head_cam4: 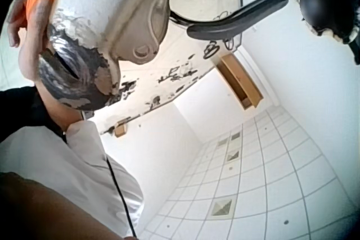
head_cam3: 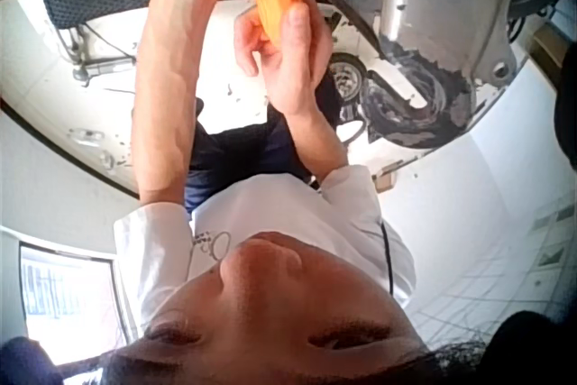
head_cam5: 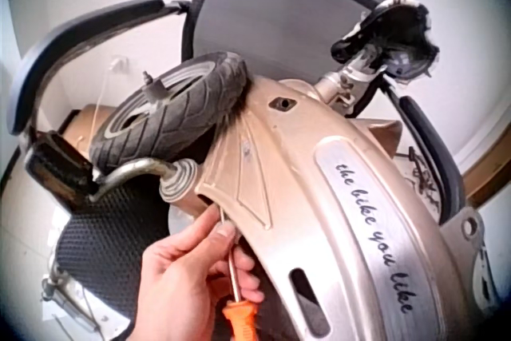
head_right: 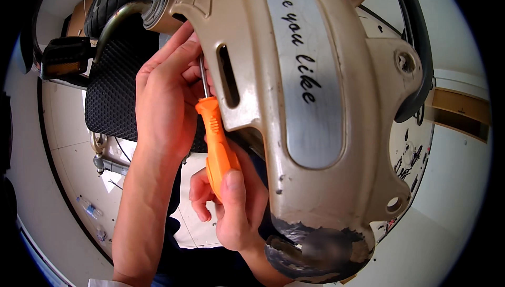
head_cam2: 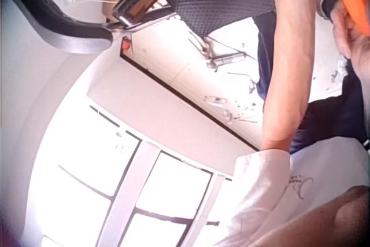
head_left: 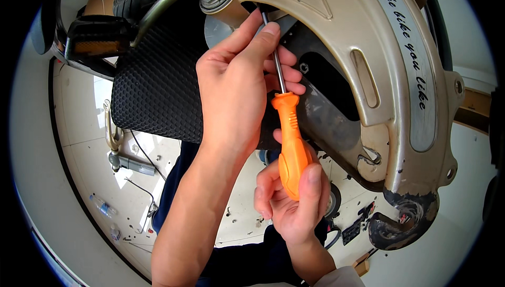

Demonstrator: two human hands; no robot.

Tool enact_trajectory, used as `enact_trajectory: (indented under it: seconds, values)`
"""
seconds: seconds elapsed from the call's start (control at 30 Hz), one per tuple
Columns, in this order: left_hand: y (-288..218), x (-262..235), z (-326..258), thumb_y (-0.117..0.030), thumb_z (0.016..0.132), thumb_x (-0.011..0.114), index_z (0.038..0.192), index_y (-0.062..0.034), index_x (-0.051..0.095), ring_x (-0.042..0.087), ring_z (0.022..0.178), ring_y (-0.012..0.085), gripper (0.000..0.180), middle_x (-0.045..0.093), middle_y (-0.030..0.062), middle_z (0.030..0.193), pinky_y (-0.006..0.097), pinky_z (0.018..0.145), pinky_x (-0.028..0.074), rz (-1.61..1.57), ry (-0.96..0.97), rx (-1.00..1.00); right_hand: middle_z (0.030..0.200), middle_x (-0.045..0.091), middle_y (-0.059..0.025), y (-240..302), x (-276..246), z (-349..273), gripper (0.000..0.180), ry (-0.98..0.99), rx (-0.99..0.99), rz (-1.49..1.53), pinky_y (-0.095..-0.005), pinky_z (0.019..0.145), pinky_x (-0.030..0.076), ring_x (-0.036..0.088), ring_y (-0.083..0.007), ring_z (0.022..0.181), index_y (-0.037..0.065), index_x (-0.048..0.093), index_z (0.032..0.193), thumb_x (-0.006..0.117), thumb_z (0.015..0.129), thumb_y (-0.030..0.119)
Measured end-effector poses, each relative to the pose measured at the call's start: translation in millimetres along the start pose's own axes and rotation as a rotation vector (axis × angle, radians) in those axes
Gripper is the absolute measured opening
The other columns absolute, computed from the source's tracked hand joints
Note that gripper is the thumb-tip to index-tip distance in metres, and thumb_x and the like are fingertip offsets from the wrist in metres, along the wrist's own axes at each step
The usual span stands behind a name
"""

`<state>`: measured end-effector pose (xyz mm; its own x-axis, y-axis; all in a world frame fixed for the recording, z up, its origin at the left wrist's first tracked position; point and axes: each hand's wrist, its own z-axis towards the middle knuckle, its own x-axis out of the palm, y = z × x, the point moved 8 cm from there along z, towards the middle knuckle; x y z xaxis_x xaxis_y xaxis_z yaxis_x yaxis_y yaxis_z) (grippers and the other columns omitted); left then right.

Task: The person uses an orange-handled screwdriver to tighten screws on the beige front fairing of a scooter. The scooter is positioned on a chair while the person works on the front section, repeatedly turning the screwdriver to secure the panel.

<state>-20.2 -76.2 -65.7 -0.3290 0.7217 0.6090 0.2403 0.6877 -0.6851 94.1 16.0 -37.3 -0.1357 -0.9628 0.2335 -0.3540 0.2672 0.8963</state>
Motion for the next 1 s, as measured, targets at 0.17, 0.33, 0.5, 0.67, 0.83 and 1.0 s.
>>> enact_trajectory:
  seconds: [0.17, 0.33, 0.5, 0.67, 0.83, 1.0]
  values:
    - [2.5, -1.0, 0.1, -0.008, 0.093, 0.051, 0.130, 0.0055, 0.051, 0.059, 0.063, 0.0070, 0.039, 0.067, 0.0047, 0.087, 0.020, 0.056, 0.049, 0.006, 0.003, -0.010, 0.073, 0.053, -0.0072, -27.1, 12.1, -4.2, 0.052, 0.147, 0.343, 0.671, -0.0240, 0.042, 0.032, 0.035, -0.0102, 0.044, 0.003, 0.037, 0.137, 0.034, 0.100, 0.039]
    - [0.5, 0.6, -0.8, -0.007, 0.092, 0.051, 0.131, 0.0059, 0.049, 0.058, 0.060, 0.0065, 0.041, 0.067, 0.0045, 0.086, 0.020, 0.053, 0.048, 0.015, -0.025, -0.002, 0.077, 0.045, -0.0033, -28.5, 21.4, -4.6, 0.052, 0.292, 0.433, 1.000, -0.0218, 0.039, 0.025, 0.026, -0.0070, 0.042, 0.007, 0.031, 0.142, 0.026, 0.103, 0.041]
    - [-0.1, 2.3, -1.9, -0.008, 0.091, 0.052, 0.132, 0.0061, 0.048, 0.058, 0.061, 0.0057, 0.043, 0.067, 0.0029, 0.084, 0.019, 0.055, 0.047, 0.018, -0.050, -0.009, 0.077, 0.046, -0.0028, -26.3, 24.4, -8.1, 0.054, 0.356, 0.527, 1.258, -0.0217, 0.042, 0.025, 0.027, -0.0067, 0.044, 0.010, 0.030, 0.143, 0.030, 0.102, 0.045]
    - [2.2, 0.4, -0.4, -0.011, 0.092, 0.051, 0.128, 0.0041, 0.053, 0.057, 0.065, 0.0052, 0.038, 0.064, 0.0007, 0.079, 0.020, 0.059, 0.047, 0.016, -0.014, -0.025, 0.088, 0.053, -0.0014, -19.7, 7.4, -3.4, 0.052, 0.070, 0.195, 0.363, -0.0185, 0.046, 0.029, 0.035, -0.0024, 0.052, 0.004, 0.032, 0.144, 0.050, 0.098, 0.019]
    - [0.9, -0.9, 4.7, -0.016, 0.093, 0.056, 0.127, 0.0056, 0.051, 0.060, 0.059, 0.0156, 0.040, 0.062, 0.0111, 0.074, 0.030, 0.053, 0.055, -0.030, 0.016, -0.005, 0.088, 0.057, -0.0053, 7.6, -2.5, -1.7, 0.053, -0.129, -0.171, -0.212, -0.0188, 0.051, 0.039, 0.048, -0.0041, 0.059, -0.007, 0.040, 0.136, 0.059, 0.086, -0.002]
    - [1.2, 0.3, 4.3, -0.018, 0.094, 0.055, 0.116, 0.0049, 0.058, 0.061, 0.060, 0.0161, 0.031, 0.063, 0.0113, 0.076, 0.031, 0.056, 0.056, -0.054, 0.015, -0.005, 0.113, 0.057, -0.0176, 28.7, -2.9, -3.2, 0.054, -0.093, -0.573, -0.611, -0.0257, 0.078, 0.048, 0.059, -0.0171, 0.091, -0.011, 0.046, 0.129, 0.065, 0.079, -0.008]
